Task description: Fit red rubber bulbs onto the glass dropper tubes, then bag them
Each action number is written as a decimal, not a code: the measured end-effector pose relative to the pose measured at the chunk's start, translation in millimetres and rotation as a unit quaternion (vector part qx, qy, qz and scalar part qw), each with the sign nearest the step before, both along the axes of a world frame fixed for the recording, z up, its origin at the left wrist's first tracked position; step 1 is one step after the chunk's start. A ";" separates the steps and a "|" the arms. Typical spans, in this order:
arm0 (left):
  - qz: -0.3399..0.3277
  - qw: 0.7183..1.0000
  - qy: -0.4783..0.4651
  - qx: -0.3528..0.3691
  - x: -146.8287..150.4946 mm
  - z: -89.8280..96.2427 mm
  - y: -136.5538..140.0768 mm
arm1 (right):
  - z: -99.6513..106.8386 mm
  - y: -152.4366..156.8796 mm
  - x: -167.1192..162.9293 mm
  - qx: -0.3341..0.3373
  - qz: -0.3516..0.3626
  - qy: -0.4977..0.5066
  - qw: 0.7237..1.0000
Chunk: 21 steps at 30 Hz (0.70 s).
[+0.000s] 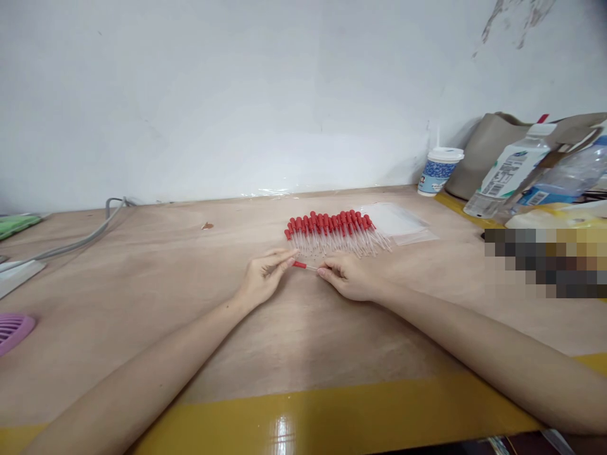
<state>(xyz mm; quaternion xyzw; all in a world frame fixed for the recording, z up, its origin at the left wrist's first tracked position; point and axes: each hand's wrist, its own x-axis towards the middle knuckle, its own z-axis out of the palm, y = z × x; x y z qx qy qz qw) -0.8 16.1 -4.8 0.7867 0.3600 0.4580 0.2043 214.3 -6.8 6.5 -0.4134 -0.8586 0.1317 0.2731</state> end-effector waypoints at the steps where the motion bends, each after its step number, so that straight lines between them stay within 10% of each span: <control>1: 0.032 0.999 -0.017 -0.002 -3.9 -0.7 4.0 | 1.1 1.0 1.7 -0.003 -0.016 0.005 1.000; 7: 0.189 0.979 0.024 -0.075 -30.2 -2.0 25.6 | 12.6 27.2 3.7 -0.123 -0.159 0.071 0.977; 21: 0.189 0.882 0.422 -0.093 -34.5 0.9 18.0 | 11.5 88.3 -47.7 -0.064 -0.351 -0.019 0.934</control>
